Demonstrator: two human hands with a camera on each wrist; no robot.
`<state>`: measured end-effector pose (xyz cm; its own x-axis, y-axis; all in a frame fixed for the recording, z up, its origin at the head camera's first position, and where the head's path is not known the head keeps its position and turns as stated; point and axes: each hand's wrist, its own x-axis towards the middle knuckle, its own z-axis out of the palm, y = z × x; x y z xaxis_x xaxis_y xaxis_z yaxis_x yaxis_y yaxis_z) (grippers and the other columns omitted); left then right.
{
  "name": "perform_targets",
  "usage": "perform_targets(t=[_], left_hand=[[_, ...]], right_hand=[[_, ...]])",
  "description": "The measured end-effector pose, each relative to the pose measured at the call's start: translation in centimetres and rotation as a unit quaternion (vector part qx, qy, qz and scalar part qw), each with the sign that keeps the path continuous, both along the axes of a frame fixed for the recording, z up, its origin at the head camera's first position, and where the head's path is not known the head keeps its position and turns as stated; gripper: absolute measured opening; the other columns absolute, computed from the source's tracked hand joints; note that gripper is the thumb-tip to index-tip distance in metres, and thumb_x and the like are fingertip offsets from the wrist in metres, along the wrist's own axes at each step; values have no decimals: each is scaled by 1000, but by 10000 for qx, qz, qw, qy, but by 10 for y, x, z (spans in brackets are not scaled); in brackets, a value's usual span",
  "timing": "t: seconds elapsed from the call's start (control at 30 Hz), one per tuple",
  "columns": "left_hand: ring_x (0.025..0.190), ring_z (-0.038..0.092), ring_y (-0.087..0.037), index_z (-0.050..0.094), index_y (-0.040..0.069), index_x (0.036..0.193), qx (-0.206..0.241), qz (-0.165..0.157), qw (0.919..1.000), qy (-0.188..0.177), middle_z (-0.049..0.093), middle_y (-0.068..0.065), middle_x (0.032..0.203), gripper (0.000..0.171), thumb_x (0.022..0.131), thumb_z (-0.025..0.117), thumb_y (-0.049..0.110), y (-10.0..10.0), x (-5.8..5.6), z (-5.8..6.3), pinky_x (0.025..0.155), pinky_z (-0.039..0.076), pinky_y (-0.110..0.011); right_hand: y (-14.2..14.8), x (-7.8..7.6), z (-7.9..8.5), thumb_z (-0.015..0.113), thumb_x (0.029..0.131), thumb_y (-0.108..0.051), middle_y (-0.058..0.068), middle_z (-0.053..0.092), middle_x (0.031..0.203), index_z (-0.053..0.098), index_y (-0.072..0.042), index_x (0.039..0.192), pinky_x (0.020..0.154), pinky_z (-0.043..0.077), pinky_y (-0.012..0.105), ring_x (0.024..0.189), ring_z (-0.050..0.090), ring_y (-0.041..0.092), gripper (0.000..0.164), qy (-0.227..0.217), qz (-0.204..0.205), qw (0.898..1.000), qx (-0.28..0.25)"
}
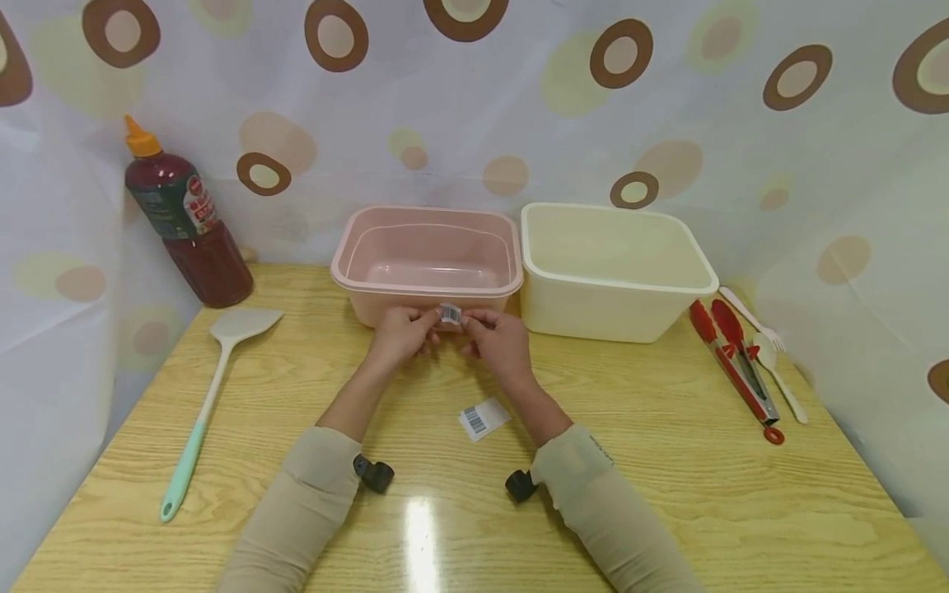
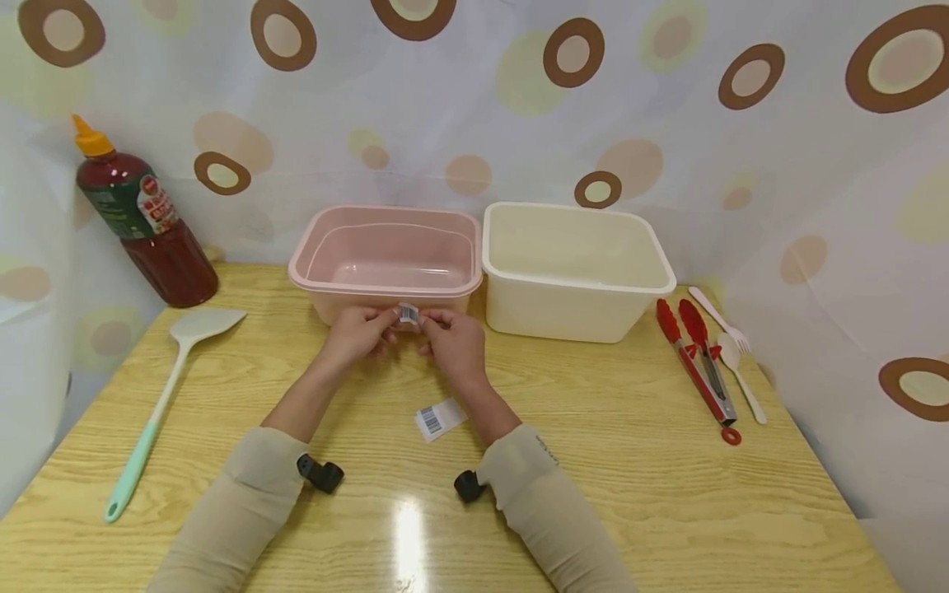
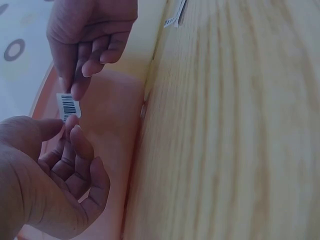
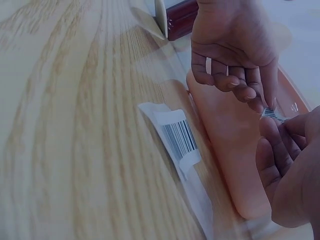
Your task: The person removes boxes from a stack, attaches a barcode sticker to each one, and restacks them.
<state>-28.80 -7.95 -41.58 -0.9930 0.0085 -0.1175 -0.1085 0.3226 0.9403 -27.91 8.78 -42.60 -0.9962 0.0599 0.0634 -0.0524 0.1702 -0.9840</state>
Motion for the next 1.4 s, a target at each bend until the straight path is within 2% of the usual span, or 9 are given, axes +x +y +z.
perform_targets(t=[0.33,0.53,0.63,0.8,1.0,1.27,1.4], left_hand=[[50,54,-9,75,-10,95,221,-45,9997,-31,66,-1,62,44,101,61,32,0,0,0,52,47,-26],[49,55,-8,77,-7,97,305,1,9995,3,72,-12,71,39,102,61,29,2,0,2,52,48,-25],[50,57,-8,78,-5,97,384,44,9993,-2,74,-17,78,36,101,62,26,4,1,3,52,50,-25],[52,57,-10,78,-4,97,452,50,9989,92,74,-18,80,30,100,63,22,6,2,4,55,51,-27],[51,57,-10,78,-2,100,433,62,9989,184,74,-16,78,28,99,63,21,6,3,4,53,49,-25],[51,56,-11,78,-1,102,508,115,9984,209,70,-3,68,27,99,63,21,7,3,4,51,47,-23],[51,56,-12,78,0,100,538,146,9982,230,70,-6,68,26,99,63,21,8,3,3,50,46,-22]], right_hand=[[-2,0,0,64,97,-10,22,76,101,76,4,109,55,56,22,50,63,6,22,-23,68,9999,85],[-2,3,2,64,98,-13,19,78,97,76,3,109,56,57,25,50,63,7,23,28,41,9999,114],[-1,3,0,65,98,-14,17,78,96,76,2,110,55,55,22,51,64,7,23,4,30,10000,30],[1,1,-5,66,98,-16,11,78,92,75,2,111,53,53,21,52,64,7,24,-242,14,9989,-400],[2,0,-7,65,99,-15,5,77,90,75,2,113,53,51,20,52,65,6,25,-445,3,9969,-652],[4,-2,-8,64,99,-15,4,77,88,74,3,113,53,51,20,52,64,6,25,-469,19,9962,-728],[4,-2,-8,64,99,-15,1,75,85,74,3,113,52,50,20,51,63,6,25,-483,-28,9962,-727]])
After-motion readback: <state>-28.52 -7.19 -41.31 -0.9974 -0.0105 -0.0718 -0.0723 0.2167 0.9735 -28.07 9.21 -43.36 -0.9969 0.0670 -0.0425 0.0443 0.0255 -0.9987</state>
